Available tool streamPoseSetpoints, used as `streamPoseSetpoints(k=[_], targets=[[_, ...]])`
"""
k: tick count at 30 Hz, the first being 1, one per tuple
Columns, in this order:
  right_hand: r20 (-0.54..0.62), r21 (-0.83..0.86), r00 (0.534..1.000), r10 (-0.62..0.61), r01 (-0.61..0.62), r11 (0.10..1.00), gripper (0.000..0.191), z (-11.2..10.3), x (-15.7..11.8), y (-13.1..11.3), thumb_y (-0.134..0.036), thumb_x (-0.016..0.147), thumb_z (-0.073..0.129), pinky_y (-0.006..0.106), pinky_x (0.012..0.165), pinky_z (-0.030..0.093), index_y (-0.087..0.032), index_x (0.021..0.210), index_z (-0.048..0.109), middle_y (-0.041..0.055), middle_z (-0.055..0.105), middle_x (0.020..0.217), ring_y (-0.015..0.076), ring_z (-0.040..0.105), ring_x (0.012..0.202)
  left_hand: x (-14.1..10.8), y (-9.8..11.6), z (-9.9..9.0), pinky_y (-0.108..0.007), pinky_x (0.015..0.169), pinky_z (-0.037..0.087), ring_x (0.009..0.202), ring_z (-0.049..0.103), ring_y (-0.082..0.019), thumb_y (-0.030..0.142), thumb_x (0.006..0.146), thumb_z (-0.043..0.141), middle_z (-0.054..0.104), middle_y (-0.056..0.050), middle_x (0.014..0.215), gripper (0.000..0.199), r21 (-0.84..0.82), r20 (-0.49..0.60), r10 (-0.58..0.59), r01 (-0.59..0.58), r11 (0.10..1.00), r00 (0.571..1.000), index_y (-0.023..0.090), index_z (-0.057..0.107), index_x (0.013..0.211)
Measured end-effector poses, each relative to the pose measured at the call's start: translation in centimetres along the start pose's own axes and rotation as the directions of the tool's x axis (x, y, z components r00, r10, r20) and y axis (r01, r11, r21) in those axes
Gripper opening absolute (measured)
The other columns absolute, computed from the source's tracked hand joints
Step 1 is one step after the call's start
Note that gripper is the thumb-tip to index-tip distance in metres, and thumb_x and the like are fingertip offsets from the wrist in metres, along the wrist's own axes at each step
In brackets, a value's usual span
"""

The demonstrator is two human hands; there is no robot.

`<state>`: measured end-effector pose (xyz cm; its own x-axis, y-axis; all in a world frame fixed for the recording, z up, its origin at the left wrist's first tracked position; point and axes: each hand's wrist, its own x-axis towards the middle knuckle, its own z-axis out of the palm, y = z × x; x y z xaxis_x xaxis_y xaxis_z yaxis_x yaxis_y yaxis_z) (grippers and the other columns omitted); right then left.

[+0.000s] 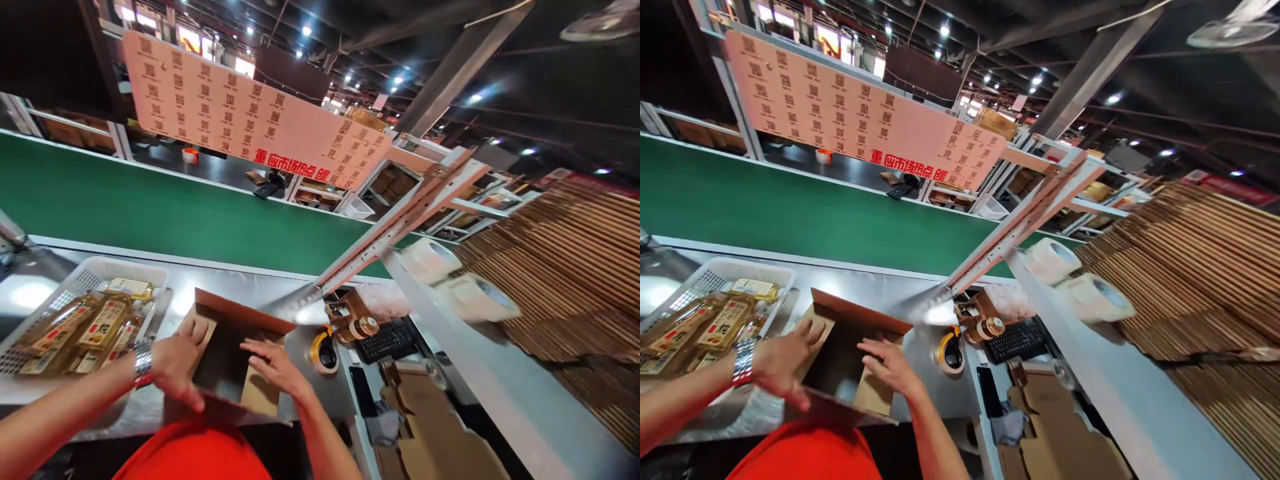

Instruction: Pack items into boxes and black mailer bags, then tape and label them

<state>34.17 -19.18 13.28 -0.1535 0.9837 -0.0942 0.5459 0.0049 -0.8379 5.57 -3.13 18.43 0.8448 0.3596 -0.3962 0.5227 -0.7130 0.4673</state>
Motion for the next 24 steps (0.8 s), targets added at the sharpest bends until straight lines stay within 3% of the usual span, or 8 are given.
streamPoseSetpoints(k=[4, 7, 10, 12, 14, 16, 19, 24], targets=[[-0.078, 0.423, 0.995, 0.055, -0.017, 0.906, 0.073, -1.5, -0.3, 0.3, -0.082, 0.104, 0.051, 0.066, 0.131, 0.045, -0.029, 0.147, 0.078, 0.0132, 0.081, 0.148, 0.0358, 0.071, 0.146, 2.2, 0.6, -1.6, -0.066, 0.115, 0.055, 0.133, 0.070, -0.062, 0.077, 0.072, 0.092, 0.082, -0.037, 0.124, 0.077, 0.108, -0.126, -0.113, 0.127, 0.986, 0.986, 0.007, 0.093, 0.104], [-0.134, 0.512, 0.988, 0.079, 0.001, 0.859, 0.082, -1.7, -0.8, 0.1, -0.086, 0.103, 0.046, 0.062, 0.122, 0.056, -0.024, 0.145, 0.079, 0.0166, 0.084, 0.140, 0.0373, 0.077, 0.138, 2.9, 0.5, -0.7, -0.065, 0.118, 0.054, 0.129, 0.073, -0.055, 0.071, 0.073, 0.097, 0.086, -0.029, 0.114, 0.066, 0.114, -0.243, -0.120, 0.151, 0.982, 0.963, 0.012, 0.091, 0.103], [-0.206, 0.300, 0.978, -0.019, 0.082, 0.950, 0.067, -2.2, -1.4, -1.2, -0.074, 0.108, 0.051, 0.056, 0.113, 0.065, -0.025, 0.142, 0.081, 0.0160, 0.085, 0.138, 0.0350, 0.079, 0.133, 2.4, -0.6, 2.6, -0.066, 0.131, 0.043, 0.161, 0.048, -0.055, 0.070, 0.063, 0.103, 0.065, -0.029, 0.163, 0.106, -0.002, -0.471, -0.241, 0.271, 0.962, 0.849, 0.014, 0.074, 0.148], [-0.344, -0.014, 0.916, -0.206, 0.214, 0.977, 0.047, -2.9, -1.3, -2.1, -0.054, 0.112, 0.058, 0.052, 0.117, 0.064, -0.027, 0.145, 0.079, 0.0137, 0.083, 0.143, 0.0308, 0.078, 0.136, 1.9, -1.4, 4.8, -0.062, 0.130, 0.047, 0.166, 0.042, -0.054, 0.069, 0.062, 0.104, 0.042, -0.034, 0.180, 0.138, -0.137, -0.557, -0.367, 0.353, 0.925, 0.745, 0.010, 0.045, 0.172], [-0.460, -0.360, 0.798, -0.388, 0.232, 0.904, 0.046, -3.6, -0.7, -2.5, -0.037, 0.113, 0.059, 0.056, 0.127, 0.058, -0.028, 0.157, 0.069, 0.0136, 0.076, 0.155, 0.0302, 0.070, 0.147, 1.5, -2.0, 6.1, -0.055, 0.123, 0.055, 0.161, 0.052, -0.050, 0.069, 0.066, 0.102, 0.040, -0.035, 0.180, 0.150, -0.235, -0.548, -0.418, 0.346, 0.908, 0.725, 0.009, 0.024, 0.180], [-0.482, -0.595, 0.739, -0.471, 0.118, 0.795, 0.054, -3.8, -0.1, -2.1, -0.031, 0.113, 0.059, 0.063, 0.130, 0.054, -0.025, 0.166, 0.059, 0.0158, 0.071, 0.161, 0.0332, 0.067, 0.152, 1.3, -2.0, 6.4, -0.051, 0.115, 0.061, 0.151, 0.064, -0.049, 0.069, 0.070, 0.100, 0.050, -0.034, 0.174, 0.151, -0.290, -0.518, -0.451, 0.347, 0.892, 0.727, 0.012, 0.015, 0.182], [-0.429, -0.719, 0.781, -0.453, 0.008, 0.695, 0.050, -2.7, -0.6, -0.2, -0.030, 0.115, 0.056, 0.056, 0.116, 0.067, -0.023, 0.164, 0.061, 0.0158, 0.080, 0.148, 0.0325, 0.079, 0.136, 1.2, -1.7, 6.1, -0.049, 0.106, 0.064, 0.141, 0.072, -0.050, 0.066, 0.068, 0.102, 0.057, -0.035, 0.168, 0.157, -0.365, -0.480, -0.516, 0.374, 0.853, 0.709, 0.010, 0.009, 0.181], [-0.256, -0.741, 0.832, -0.492, 0.158, 0.652, 0.050, 1.9, -4.4, 3.2, -0.028, 0.114, 0.057, 0.048, 0.111, 0.071, -0.029, 0.164, 0.062, 0.0091, 0.077, 0.154, 0.0285, 0.077, 0.139, 1.0, -2.3, 6.3, -0.053, 0.120, 0.057, 0.157, 0.057, -0.050, 0.061, 0.066, 0.102, 0.039, -0.034, 0.181, 0.158, -0.546, -0.475, -0.554, 0.265, 0.795, 0.683, 0.012, 0.007, 0.181]])
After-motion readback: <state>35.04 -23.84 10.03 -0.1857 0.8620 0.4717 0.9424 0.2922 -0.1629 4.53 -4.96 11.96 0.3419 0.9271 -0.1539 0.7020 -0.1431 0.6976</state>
